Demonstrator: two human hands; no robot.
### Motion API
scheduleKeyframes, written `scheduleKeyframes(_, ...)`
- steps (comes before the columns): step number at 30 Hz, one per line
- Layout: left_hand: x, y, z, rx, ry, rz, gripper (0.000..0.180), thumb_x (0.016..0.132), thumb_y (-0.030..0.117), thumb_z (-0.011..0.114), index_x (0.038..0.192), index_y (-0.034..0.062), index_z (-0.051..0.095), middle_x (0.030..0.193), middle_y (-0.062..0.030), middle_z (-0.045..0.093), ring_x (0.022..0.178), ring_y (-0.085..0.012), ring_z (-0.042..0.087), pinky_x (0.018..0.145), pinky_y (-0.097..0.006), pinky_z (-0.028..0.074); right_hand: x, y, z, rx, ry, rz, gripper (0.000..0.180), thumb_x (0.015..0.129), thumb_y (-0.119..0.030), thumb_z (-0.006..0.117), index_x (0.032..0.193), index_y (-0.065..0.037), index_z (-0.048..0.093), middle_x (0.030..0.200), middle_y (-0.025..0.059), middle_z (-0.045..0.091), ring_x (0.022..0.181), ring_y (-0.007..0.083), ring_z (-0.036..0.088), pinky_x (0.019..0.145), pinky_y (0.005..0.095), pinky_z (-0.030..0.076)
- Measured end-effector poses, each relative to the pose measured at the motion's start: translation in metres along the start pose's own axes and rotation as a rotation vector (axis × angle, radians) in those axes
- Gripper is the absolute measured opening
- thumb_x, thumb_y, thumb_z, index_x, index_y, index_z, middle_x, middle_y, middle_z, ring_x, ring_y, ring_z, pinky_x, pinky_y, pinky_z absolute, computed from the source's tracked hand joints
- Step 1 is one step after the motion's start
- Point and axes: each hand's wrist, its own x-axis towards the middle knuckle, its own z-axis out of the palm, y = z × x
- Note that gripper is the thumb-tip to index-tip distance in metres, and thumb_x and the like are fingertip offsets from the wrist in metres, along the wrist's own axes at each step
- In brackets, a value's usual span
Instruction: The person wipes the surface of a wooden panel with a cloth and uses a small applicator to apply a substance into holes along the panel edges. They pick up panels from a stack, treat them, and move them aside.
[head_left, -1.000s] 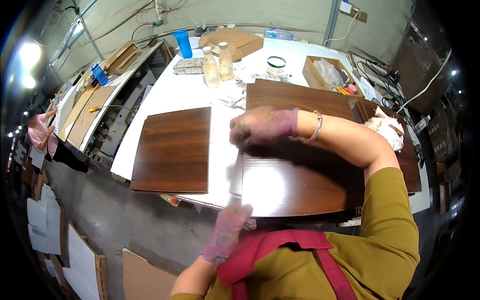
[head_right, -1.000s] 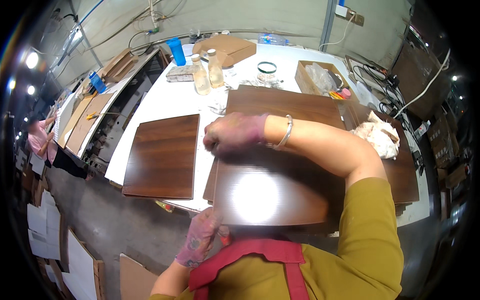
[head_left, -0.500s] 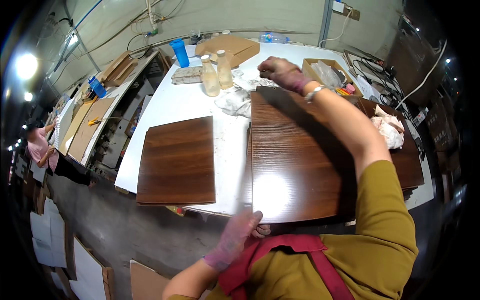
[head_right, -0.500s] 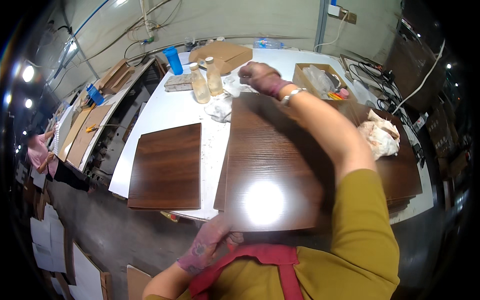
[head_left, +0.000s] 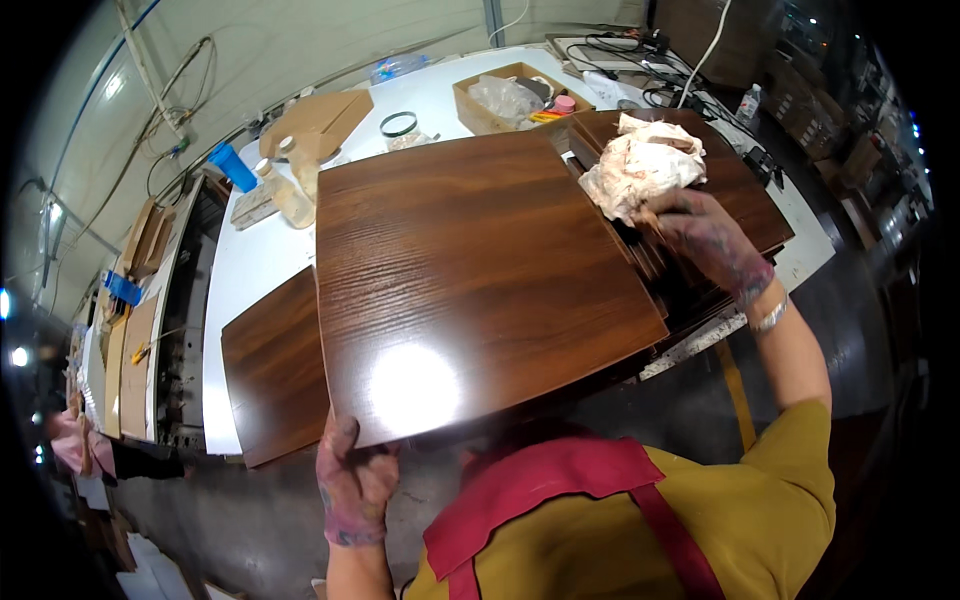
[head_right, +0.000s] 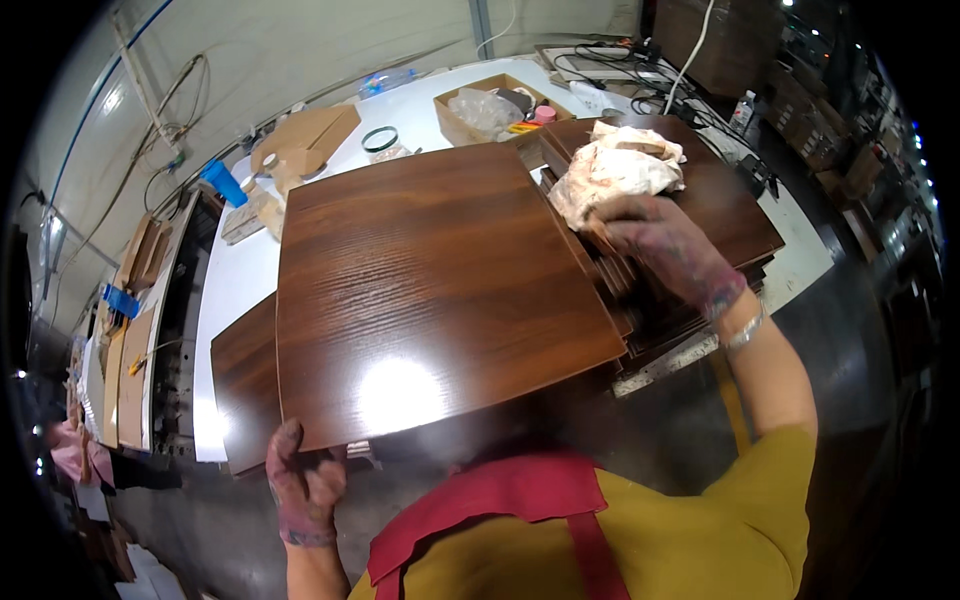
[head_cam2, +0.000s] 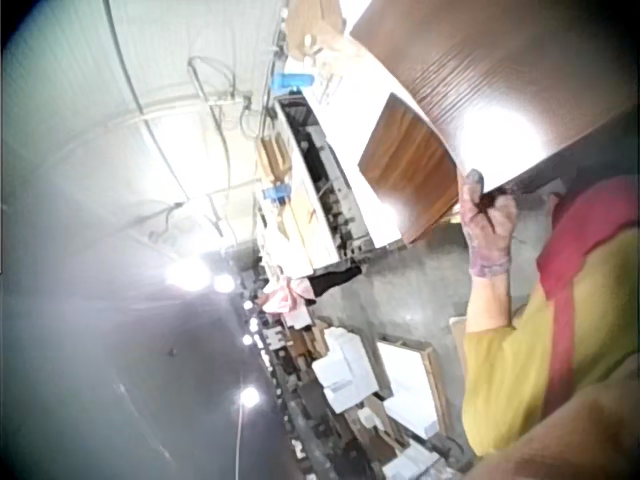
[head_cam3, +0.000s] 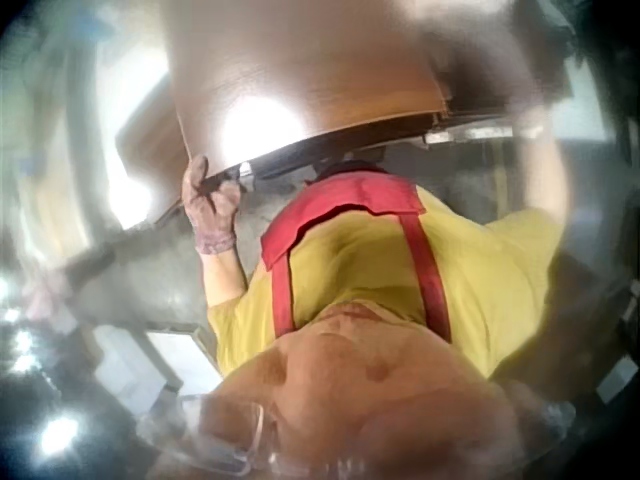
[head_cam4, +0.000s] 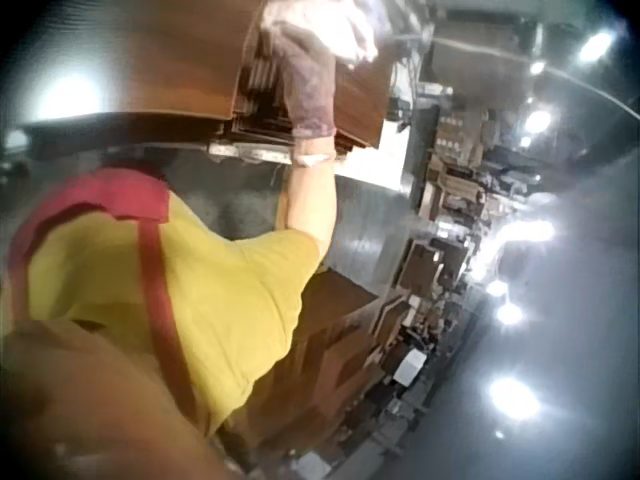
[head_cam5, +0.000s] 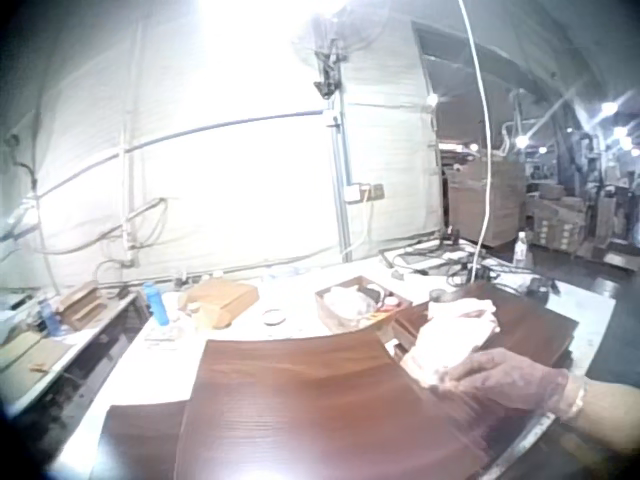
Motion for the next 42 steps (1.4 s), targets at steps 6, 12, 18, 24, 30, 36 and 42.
scheduleKeyframes(6,0.025,-0.002,-0.032,1.084,-0.316,0.405,0.058,0.081,0.038,0.079,0.124,0.0025,0.061,0.123,-0.0143,0.063,0.115,-0.0297,0.061,0.102,-0.042,0.049,-0.037,0.017,0.007,0.036,0.194,-0.139,0.024,0.092,-0.020,0.062,0.110,-0.004,0.064,0.091,-0.0018,0.056,0.081,0.0080,0.052,0.074,0.0242,0.043)
scheduleKeyframes(12,0.043,-0.019,-0.056,0.830,-0.509,0.698,0.063,0.077,0.033,0.087,0.125,0.0016,0.060,0.138,-0.0211,0.054,0.125,-0.0317,0.056,0.104,-0.041,0.046,-0.026,0.024,-0.096,0.258,0.086,-0.336,0.044,0.101,-0.021,0.059,0.141,-0.005,0.051,0.140,0.0079,0.055,0.129,0.0163,0.053,0.110,0.0376,0.045)
scheduleKeyframes(18,0.000,0.057,-0.097,0.557,-0.137,0.490,0.040,0.089,0.011,0.059,0.125,-0.0062,0.056,0.128,-0.0174,0.059,0.111,-0.0220,0.060,0.093,-0.037,0.051,-0.007,0.011,-0.013,0.166,0.234,-0.355,0.052,0.099,-0.029,0.061,0.143,-0.004,0.049,0.137,0.0060,0.059,0.123,0.0145,0.056,0.105,0.0358,0.046)
scheduleKeyframes(24,-0.035,0.160,-0.211,0.009,0.148,0.426,0.064,0.077,0.022,0.061,0.136,-0.0007,0.053,0.128,-0.0170,0.061,0.115,-0.0339,0.062,0.100,-0.049,0.051,0.007,-0.002,0.097,0.379,0.060,-0.433,0.048,0.100,-0.023,0.060,0.140,0.001,0.051,0.129,0.0117,0.063,0.111,0.0178,0.063,0.103,0.0375,0.049)
scheduleKeyframes(30,-0.034,0.213,-0.316,-0.026,0.147,0.405,0.064,0.079,0.015,0.057,0.140,-0.0003,0.048,0.135,-0.0176,0.057,0.122,-0.0355,0.057,0.103,-0.049,0.049,0.007,0.026,0.050,0.246,0.055,-0.391,0.060,0.099,-0.029,0.059,0.148,-0.002,0.041,0.148,0.0080,0.049,0.134,0.0201,0.049,0.114,0.0388,0.038)
scheduleKeyframes(36,-0.003,0.197,-0.367,0.059,0.051,0.376,0.064,0.081,0.009,0.054,0.143,-0.0023,0.044,0.138,-0.0170,0.054,0.125,-0.0330,0.055,0.106,-0.046,0.046,0.007,0.031,0.088,0.208,0.153,-0.306,0.051,0.104,-0.023,0.050,0.150,-0.006,0.040,0.152,0.0053,0.045,0.135,0.0176,0.049,0.111,0.0341,0.040)
scheduleKeyframes(42,0.033,0.177,-0.416,0.047,0.163,0.217,0.059,0.084,0.011,0.057,0.141,-0.0014,0.047,0.131,-0.0141,0.058,0.121,-0.0295,0.057,0.104,-0.039,0.046,-0.003,0.043,0.095,-0.123,0.230,-0.297,0.047,0.103,-0.023,0.051,0.146,-0.005,0.046,0.144,0.0068,0.051,0.119,0.0173,0.057,0.099,0.0298,0.046)
